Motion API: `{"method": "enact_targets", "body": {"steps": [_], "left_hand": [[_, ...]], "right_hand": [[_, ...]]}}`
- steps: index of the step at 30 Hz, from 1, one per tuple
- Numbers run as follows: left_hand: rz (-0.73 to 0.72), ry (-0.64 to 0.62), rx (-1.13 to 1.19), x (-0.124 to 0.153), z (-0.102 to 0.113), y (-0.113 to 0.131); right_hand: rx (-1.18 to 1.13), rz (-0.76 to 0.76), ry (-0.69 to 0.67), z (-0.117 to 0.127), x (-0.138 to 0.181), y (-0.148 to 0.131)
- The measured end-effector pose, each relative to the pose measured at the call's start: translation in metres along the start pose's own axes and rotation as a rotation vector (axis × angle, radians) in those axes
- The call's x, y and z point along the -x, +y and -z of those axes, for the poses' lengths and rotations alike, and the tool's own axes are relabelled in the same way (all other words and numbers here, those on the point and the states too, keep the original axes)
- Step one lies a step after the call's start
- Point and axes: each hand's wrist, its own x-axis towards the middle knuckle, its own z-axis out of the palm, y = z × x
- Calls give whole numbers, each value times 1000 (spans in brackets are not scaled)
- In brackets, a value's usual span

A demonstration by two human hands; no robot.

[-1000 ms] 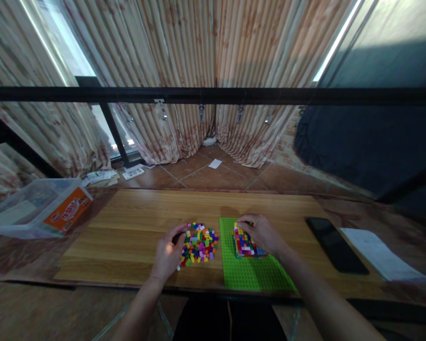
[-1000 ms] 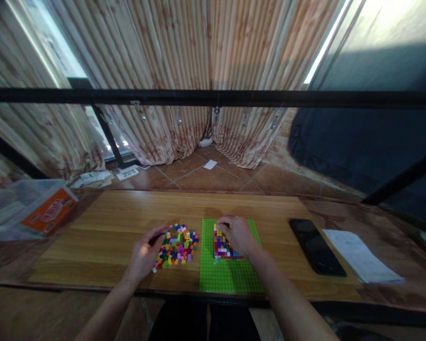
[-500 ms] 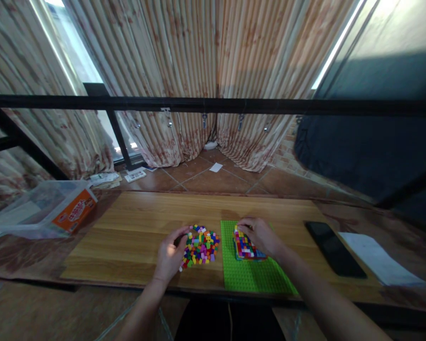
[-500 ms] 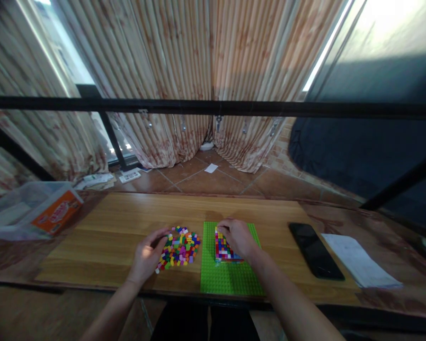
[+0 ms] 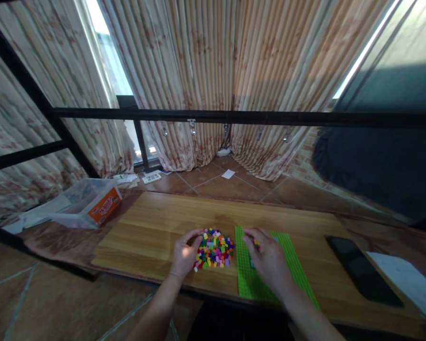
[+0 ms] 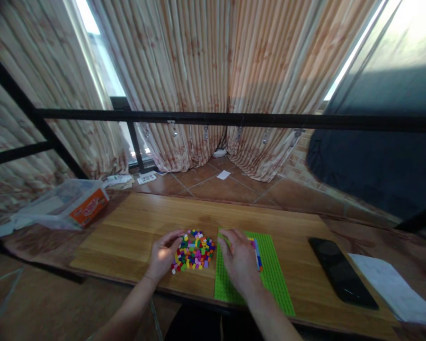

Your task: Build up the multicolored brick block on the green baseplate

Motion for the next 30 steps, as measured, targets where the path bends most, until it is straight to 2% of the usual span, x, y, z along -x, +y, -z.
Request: {"method": "enact_targets", "body": {"steps": [2,4,7,10,17,24,30], "left_hand": [[10,7,34,0,0,0],[16,1,61,0,0,1],[19,-15,53,1,2,3],[20,-32,33,2,2,4],[21,-54,46,1,1,4],[11,-81,23,2,1,8],[7,-120,75,1,2,10]], "right_hand": [[-140,-32,-99,-23,6,-24],[-246,-110,-126,-49,7,-40],[-247,-195,-125,-80,-2,-48],[-213,-211,-129,-97,-12,-45],[-374,-230,-156,-105,-12,-32],[-403,-267,-182,-106,-6,-22],[-579,-312,-180,-106,-2,-20]]}}
